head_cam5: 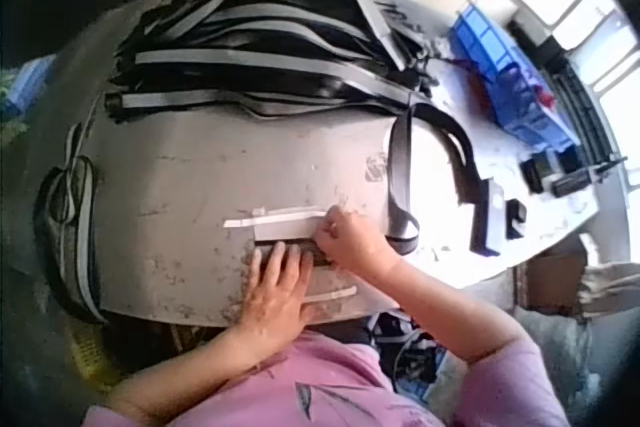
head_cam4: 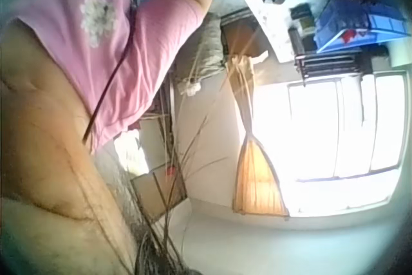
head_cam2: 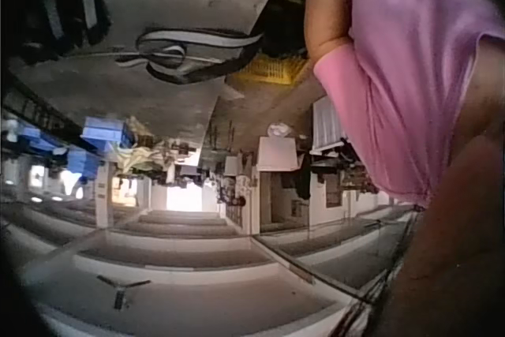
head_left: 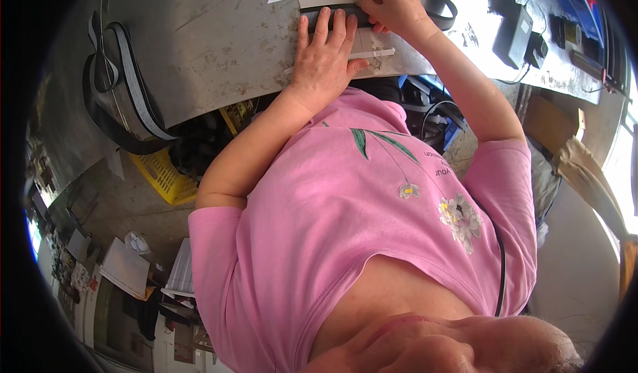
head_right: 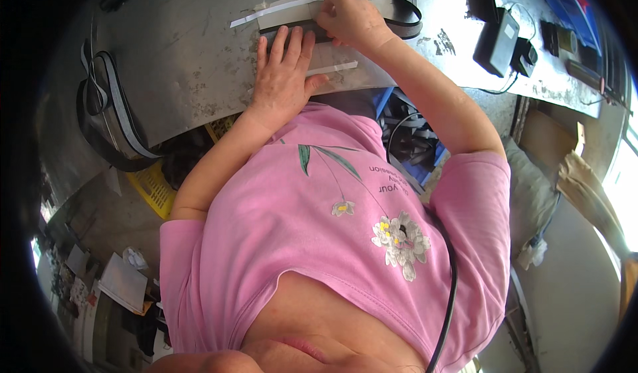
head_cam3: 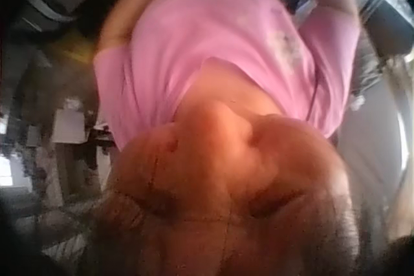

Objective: The recorder is applying white adhesive strips to black fabric straps on a workbench in a factory setting.

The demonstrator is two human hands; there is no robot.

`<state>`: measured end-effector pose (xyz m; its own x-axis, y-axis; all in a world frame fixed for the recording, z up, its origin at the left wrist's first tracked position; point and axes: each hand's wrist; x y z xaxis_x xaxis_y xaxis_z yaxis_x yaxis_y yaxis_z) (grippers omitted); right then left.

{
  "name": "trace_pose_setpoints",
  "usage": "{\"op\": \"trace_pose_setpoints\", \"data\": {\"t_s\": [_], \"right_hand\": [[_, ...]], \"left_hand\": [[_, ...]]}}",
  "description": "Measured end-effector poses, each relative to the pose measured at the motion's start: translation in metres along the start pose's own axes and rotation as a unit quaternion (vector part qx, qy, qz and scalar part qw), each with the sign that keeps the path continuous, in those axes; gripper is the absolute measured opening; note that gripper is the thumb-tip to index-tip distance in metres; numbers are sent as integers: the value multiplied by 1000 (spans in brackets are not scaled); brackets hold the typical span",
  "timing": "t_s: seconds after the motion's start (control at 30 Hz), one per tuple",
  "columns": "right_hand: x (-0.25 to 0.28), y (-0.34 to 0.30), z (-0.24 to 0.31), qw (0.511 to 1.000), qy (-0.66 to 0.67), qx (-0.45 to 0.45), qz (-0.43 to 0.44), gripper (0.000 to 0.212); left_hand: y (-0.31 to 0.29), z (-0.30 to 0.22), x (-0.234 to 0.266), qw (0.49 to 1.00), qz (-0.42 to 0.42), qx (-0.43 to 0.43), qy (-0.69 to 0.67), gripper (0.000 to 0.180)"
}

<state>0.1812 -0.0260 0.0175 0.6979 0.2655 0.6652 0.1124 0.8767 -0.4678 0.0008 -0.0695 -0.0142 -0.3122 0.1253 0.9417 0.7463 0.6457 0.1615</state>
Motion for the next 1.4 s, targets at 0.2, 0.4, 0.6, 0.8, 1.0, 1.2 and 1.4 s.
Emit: {"op": "trace_pose_setpoints", "data": {"t_s": [0.2,0.4,0.6,0.8,1.0,1.2,1.4], "right_hand": [[0,1,-2,999,-42,25,-11,23],[-3,1,-4,999,-33,26,-31,22],[-3,-1,-3,998,-31,40,-41,21],[-2,-3,-3,997,-47,44,-42,21],[-11,4,-11,990,-84,66,-89,20],[3,-25,-23,986,74,133,-71,30],[12,-49,-36,983,139,55,-103,35]], "left_hand": [[13,26,14,997,-68,44,-4,57],[32,37,32,997,-11,75,15,38],[34,28,29,905,-24,212,-368,33],[31,7,26,659,-4,310,-686,29],[34,-2,-7,933,-119,127,-314,32],[36,-16,6,963,33,155,-220,53],[40,-22,14,975,80,133,-161,59]]}}
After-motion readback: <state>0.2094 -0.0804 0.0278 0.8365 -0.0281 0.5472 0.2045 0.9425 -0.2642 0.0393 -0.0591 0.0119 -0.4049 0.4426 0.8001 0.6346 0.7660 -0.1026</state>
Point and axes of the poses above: each hand's wrist, its own y-axis towards the middle knuckle, its own x-axis out of the back of the hand, z = x × y, and after that the axes turned 5 degrees about -x, right-handed
